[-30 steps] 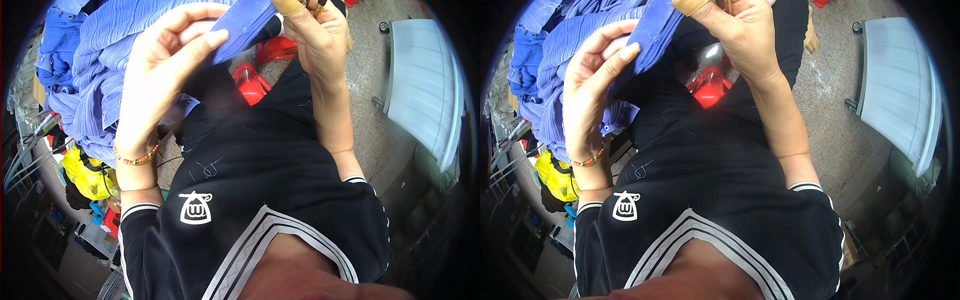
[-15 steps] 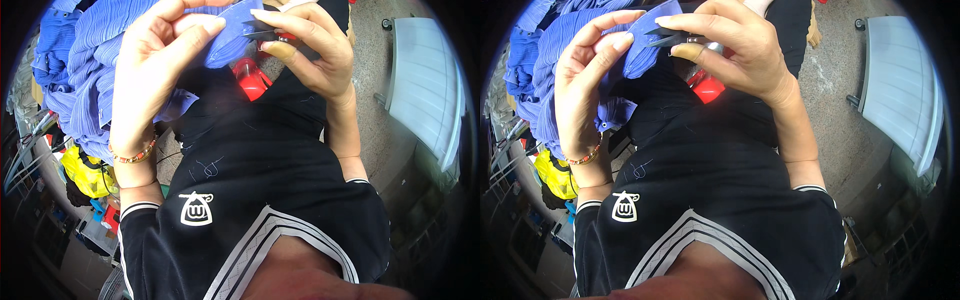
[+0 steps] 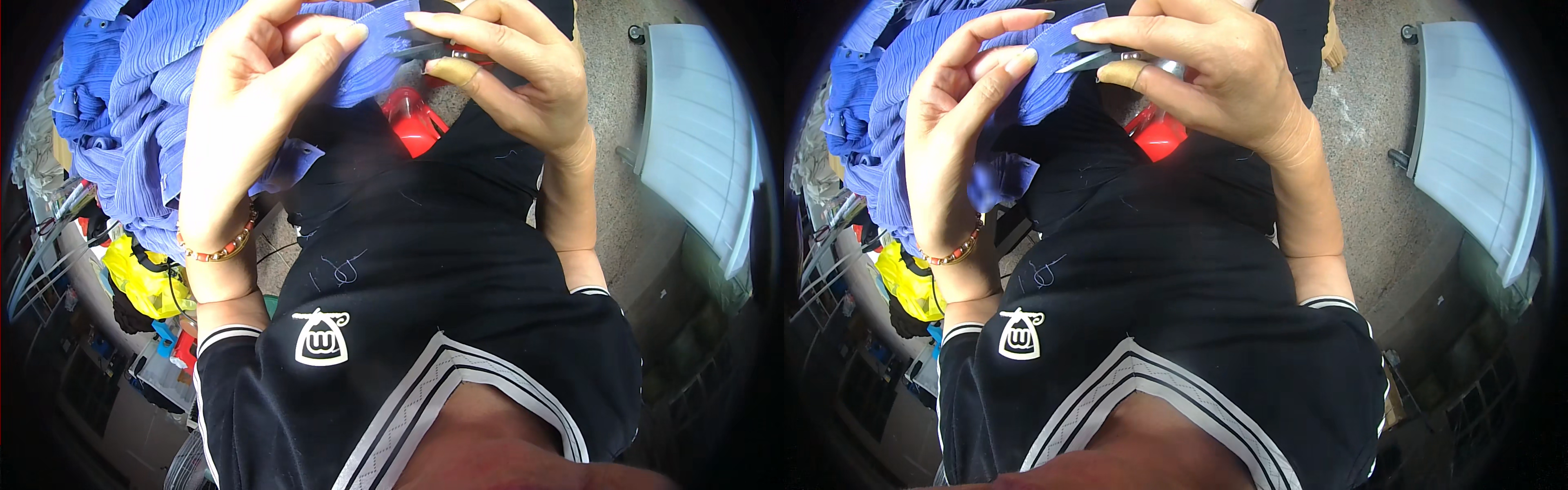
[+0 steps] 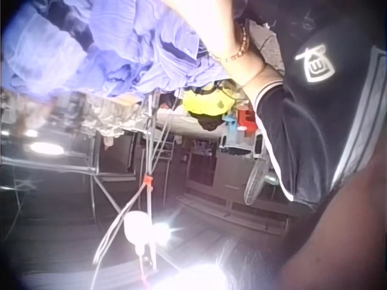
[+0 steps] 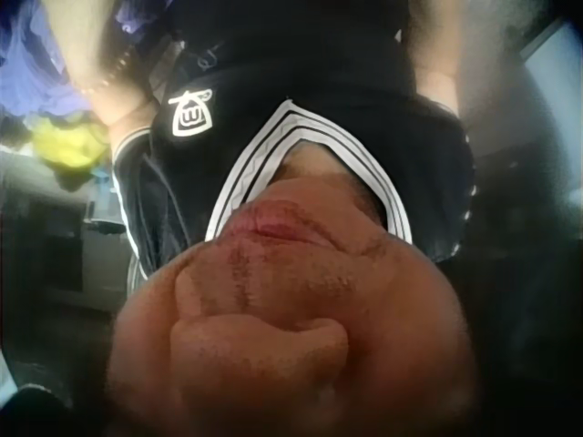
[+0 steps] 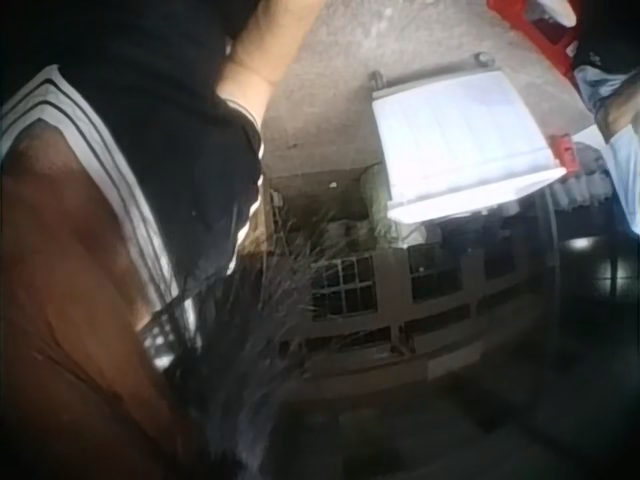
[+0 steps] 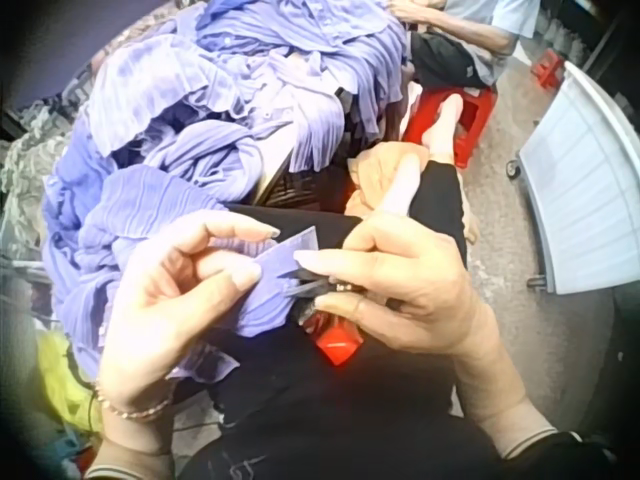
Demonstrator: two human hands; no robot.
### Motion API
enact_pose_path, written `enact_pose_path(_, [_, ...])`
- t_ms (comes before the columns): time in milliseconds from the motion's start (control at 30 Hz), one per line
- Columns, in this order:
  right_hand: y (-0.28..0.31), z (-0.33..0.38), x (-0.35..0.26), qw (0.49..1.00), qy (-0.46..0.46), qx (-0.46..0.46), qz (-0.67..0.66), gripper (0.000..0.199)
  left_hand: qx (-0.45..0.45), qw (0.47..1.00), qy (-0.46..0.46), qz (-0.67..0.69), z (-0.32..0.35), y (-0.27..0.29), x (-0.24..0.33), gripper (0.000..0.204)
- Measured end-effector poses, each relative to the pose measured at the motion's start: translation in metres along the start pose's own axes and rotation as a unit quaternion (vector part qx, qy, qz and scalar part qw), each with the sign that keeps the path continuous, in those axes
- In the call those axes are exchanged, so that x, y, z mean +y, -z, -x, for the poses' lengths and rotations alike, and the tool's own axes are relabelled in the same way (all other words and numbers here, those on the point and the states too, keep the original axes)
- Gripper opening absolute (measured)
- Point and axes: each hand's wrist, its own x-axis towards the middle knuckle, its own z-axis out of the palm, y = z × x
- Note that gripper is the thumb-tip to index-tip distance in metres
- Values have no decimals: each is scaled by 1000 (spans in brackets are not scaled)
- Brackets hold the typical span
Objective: The person picks up a garment from a table and trims loose threads along its edge near metal fasteners using small scissors.
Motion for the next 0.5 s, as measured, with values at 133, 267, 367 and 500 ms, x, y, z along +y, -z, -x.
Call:
enact_pose_path(133, [-1, 1, 3, 999, -14, 1, -33, 38, -31, 999, -1, 10, 0, 6, -2, 33])
enact_pose_path(267, [-3, 2, 3, 999, -5, -1, -51, 38, -48, 999, -3, 21, -2, 7, -5, 32])
enact_pose_path(367, [-5, 1, 4, 999, 0, 2, -53, 36, -40, 999, -6, 16, -2, 7, -5, 32])
enact_pose_path(500, [-6, 1, 6, 998, 13, 5, -56, 32, -43, 999, -14, 26, -5, 8, -6, 31])
